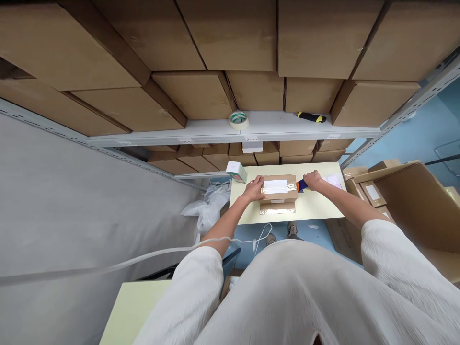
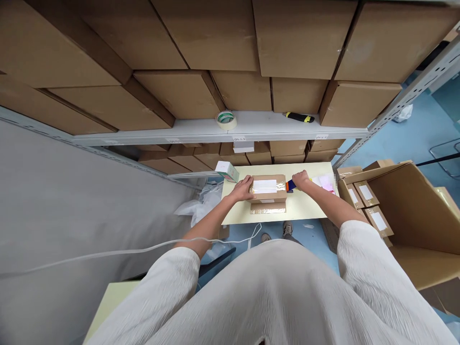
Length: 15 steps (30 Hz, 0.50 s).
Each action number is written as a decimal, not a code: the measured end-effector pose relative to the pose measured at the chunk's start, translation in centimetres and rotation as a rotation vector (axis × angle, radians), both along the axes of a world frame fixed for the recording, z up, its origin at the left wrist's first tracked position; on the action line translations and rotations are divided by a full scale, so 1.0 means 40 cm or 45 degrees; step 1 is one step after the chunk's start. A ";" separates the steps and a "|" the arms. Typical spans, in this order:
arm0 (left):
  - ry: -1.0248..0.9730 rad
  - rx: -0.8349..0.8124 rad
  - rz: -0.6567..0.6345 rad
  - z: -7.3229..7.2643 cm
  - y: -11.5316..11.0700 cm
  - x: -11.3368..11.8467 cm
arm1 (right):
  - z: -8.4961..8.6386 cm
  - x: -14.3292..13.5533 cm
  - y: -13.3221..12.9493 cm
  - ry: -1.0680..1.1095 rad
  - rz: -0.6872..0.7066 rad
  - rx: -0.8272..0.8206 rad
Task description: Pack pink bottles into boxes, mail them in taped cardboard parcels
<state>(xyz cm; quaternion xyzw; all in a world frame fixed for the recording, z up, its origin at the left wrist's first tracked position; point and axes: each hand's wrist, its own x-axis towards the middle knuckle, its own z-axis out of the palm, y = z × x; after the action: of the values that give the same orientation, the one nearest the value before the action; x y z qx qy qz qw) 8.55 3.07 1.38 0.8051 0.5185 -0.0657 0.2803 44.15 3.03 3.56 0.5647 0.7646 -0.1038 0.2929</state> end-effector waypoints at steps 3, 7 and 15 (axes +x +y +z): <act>0.009 -0.010 -0.008 0.006 0.002 0.002 | -0.005 0.002 -0.003 0.035 -0.013 0.042; 0.027 0.004 -0.030 0.015 0.003 0.004 | -0.022 -0.011 -0.044 0.119 -0.053 0.139; 0.064 0.005 -0.019 0.018 -0.003 0.007 | -0.067 0.001 -0.114 0.151 -0.252 -0.099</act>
<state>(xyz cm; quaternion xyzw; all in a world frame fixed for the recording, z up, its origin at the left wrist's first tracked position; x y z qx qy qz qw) 8.84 2.97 2.12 0.8076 0.5195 -0.0870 0.2652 44.18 -1.53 0.87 0.6184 0.7166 -0.1950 0.2570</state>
